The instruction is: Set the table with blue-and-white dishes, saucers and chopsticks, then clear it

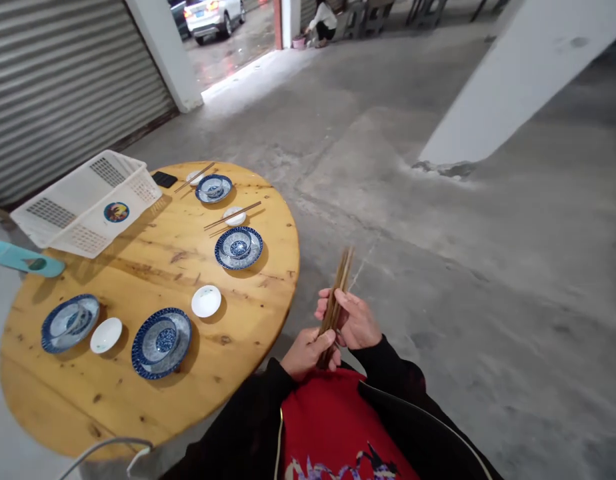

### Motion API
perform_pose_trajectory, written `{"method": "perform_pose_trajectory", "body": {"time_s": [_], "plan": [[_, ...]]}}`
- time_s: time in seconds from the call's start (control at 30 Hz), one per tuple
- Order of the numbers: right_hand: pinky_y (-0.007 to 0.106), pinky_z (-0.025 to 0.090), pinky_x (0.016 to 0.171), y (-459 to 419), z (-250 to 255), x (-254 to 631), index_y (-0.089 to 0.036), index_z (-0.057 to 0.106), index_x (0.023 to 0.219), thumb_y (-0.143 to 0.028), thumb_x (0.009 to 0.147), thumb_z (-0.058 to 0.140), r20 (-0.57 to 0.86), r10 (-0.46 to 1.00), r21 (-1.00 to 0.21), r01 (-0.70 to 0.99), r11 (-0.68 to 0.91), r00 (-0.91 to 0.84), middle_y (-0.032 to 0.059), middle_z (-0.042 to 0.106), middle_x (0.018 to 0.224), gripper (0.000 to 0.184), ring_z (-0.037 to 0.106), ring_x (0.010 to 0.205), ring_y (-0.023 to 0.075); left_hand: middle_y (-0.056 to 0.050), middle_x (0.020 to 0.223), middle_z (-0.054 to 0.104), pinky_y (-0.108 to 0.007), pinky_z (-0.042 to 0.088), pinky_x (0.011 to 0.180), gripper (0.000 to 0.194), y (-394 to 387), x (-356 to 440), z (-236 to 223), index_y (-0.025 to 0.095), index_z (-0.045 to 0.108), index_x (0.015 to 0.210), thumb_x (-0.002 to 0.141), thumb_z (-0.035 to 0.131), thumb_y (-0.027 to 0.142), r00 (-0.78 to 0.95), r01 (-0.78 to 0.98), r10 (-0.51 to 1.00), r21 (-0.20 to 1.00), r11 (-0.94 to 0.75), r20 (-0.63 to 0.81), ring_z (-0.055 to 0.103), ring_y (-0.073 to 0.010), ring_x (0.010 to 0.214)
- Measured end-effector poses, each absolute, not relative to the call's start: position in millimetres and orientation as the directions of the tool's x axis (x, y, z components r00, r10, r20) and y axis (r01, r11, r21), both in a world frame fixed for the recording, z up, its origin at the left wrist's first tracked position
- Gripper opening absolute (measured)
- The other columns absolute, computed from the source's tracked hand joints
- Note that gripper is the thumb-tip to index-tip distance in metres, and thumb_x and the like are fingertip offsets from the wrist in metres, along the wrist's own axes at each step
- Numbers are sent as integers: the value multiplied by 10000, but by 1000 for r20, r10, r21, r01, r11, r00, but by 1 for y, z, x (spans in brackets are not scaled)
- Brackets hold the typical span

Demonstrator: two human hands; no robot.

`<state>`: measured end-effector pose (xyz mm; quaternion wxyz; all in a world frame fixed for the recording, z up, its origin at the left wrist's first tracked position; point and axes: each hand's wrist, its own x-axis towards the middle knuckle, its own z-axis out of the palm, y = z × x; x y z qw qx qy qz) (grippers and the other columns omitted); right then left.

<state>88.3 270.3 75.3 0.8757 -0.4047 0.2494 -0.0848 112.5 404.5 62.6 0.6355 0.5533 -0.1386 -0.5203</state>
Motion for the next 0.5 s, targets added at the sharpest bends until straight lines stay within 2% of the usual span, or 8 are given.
{"method": "perform_pose_trajectory", "body": {"time_s": [0.13, 0.2, 0.33, 0.5], "plan": [[267, 481, 511, 213, 78, 80, -211, 641, 836, -582, 741, 770, -360, -332, -738, -48, 673, 872, -30, 577, 607, 404, 567, 525, 132, -26, 541, 564, -227, 323, 493, 708, 341, 103, 66, 135, 622, 643, 754, 551, 831, 386, 496, -827, 848, -188, -409, 480, -96, 474], [257, 467, 501, 190, 79, 77, -214, 627, 819, -585, 733, 776, -360, -330, -749, -59, 660, 873, -39, 554, 592, 409, 555, 518, 127, -16, 556, 560, -226, 336, 499, 672, 315, 98, 67, 139, 618, 643, 724, 607, 806, 384, 537, -817, 824, -182, -431, 478, -94, 485], [259, 467, 483, 157, 73, 74, -220, 612, 826, -614, 717, 776, -409, -302, -763, -141, 631, 861, -36, 554, 586, 440, 556, 517, 137, -5, 566, 565, -230, 378, 502, 444, 278, 93, 68, 145, 621, 648, 706, 731, 571, 389, 575, -782, 791, -207, -487, 501, -103, 502], [273, 484, 461, 135, 60, 85, -219, 612, 851, -645, 751, 735, -435, -165, -776, -276, 567, 885, -7, 601, 617, 455, 574, 518, 156, 6, 555, 553, -219, 386, 449, 213, 252, 101, 63, 159, 592, 625, 652, 692, 346, 459, 669, -682, 727, -156, -569, 480, -86, 461]]}}
